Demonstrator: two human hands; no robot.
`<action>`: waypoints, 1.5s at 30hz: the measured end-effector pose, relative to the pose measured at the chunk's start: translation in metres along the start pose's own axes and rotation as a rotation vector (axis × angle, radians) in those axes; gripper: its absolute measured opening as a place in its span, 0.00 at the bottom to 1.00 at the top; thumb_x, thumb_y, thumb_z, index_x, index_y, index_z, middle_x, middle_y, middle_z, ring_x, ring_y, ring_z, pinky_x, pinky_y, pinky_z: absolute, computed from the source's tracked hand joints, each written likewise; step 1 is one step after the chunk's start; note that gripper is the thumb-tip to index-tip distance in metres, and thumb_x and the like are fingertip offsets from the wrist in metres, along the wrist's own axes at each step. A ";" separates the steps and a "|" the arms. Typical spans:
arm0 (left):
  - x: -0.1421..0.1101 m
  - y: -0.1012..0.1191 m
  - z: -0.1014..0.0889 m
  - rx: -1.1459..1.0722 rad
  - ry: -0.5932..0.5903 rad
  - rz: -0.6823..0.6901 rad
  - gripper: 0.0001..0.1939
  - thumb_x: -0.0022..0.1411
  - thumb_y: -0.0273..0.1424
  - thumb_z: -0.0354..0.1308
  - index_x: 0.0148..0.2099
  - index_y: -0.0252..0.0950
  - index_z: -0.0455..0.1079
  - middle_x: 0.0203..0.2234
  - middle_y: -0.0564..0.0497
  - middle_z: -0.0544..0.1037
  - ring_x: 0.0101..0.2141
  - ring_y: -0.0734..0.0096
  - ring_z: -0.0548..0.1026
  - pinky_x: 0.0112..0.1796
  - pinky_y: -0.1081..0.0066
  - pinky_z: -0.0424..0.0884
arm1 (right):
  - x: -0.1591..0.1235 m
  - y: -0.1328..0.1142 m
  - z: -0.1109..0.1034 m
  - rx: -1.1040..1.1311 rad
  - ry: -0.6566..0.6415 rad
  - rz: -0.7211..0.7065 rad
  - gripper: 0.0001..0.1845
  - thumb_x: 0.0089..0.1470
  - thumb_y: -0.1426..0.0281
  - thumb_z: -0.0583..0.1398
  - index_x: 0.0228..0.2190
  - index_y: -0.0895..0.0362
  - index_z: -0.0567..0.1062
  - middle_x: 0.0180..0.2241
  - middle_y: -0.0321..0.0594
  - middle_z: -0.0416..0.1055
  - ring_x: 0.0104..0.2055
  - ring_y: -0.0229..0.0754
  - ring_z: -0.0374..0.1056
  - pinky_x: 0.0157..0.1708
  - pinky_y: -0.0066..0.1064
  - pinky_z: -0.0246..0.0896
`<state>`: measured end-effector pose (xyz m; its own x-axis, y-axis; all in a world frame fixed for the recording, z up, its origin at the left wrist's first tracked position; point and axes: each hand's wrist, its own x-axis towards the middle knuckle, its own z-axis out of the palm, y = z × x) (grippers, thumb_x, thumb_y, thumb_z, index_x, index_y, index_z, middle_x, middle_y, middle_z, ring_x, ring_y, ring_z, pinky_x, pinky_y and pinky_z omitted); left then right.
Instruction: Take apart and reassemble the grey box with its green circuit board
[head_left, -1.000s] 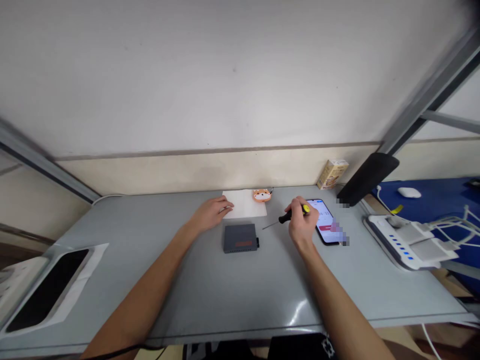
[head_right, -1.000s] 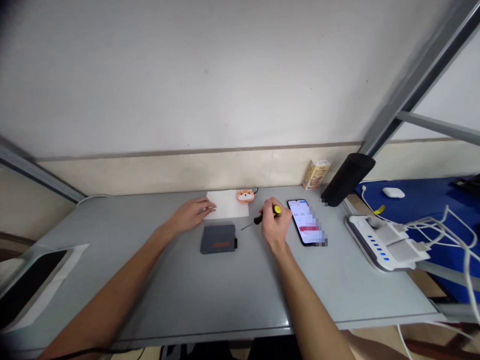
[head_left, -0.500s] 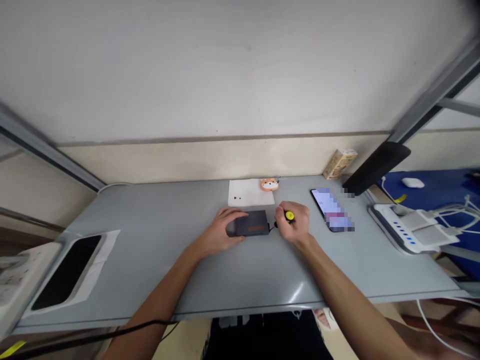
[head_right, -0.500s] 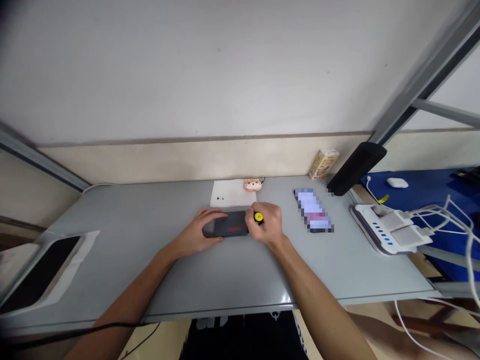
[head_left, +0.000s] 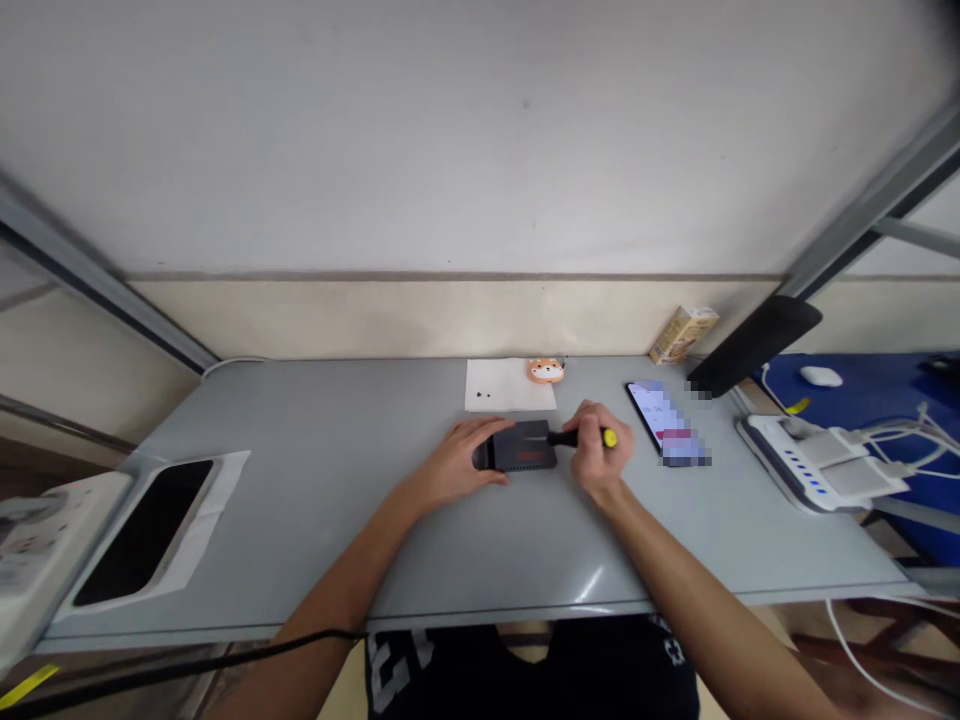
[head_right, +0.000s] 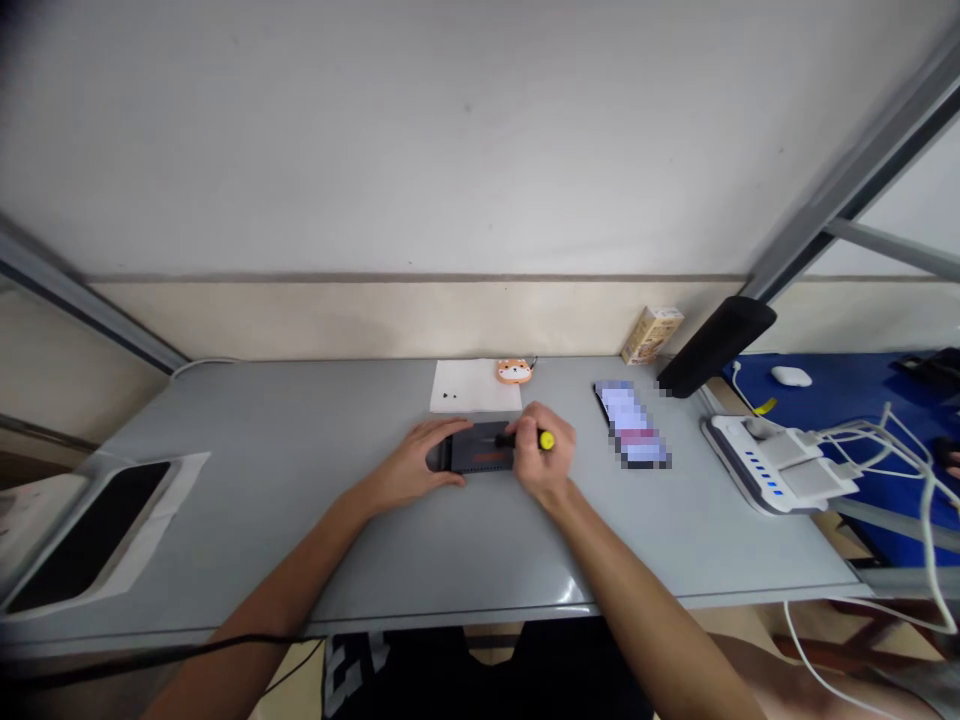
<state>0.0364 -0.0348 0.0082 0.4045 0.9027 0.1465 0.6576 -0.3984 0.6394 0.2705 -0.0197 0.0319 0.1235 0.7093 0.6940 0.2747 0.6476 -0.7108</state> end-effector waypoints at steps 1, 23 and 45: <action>0.000 -0.001 0.000 -0.006 0.005 0.004 0.42 0.55 0.37 0.74 0.68 0.50 0.62 0.65 0.46 0.67 0.65 0.50 0.64 0.65 0.48 0.61 | -0.004 -0.001 0.005 0.025 -0.090 -0.003 0.21 0.65 0.63 0.52 0.23 0.53 0.72 0.20 0.38 0.68 0.24 0.41 0.64 0.27 0.35 0.57; -0.005 -0.002 -0.011 0.092 0.008 0.032 0.29 0.64 0.36 0.66 0.66 0.50 0.65 0.63 0.48 0.68 0.62 0.54 0.66 0.64 0.52 0.63 | 0.016 0.010 -0.008 -0.097 -0.100 0.152 0.22 0.65 0.63 0.52 0.20 0.54 0.69 0.19 0.34 0.65 0.22 0.37 0.60 0.25 0.32 0.54; -0.003 0.012 -0.012 0.215 0.061 0.127 0.21 0.64 0.35 0.64 0.58 0.44 0.70 0.57 0.47 0.71 0.58 0.55 0.67 0.60 0.53 0.61 | -0.001 0.007 0.010 0.019 -0.272 0.180 0.21 0.66 0.63 0.54 0.22 0.54 0.72 0.21 0.33 0.68 0.24 0.37 0.63 0.29 0.30 0.56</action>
<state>0.0354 -0.0398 0.0242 0.4575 0.8489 0.2647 0.7268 -0.5285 0.4388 0.2628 -0.0132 0.0257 -0.0911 0.8597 0.5027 0.2534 0.5082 -0.8231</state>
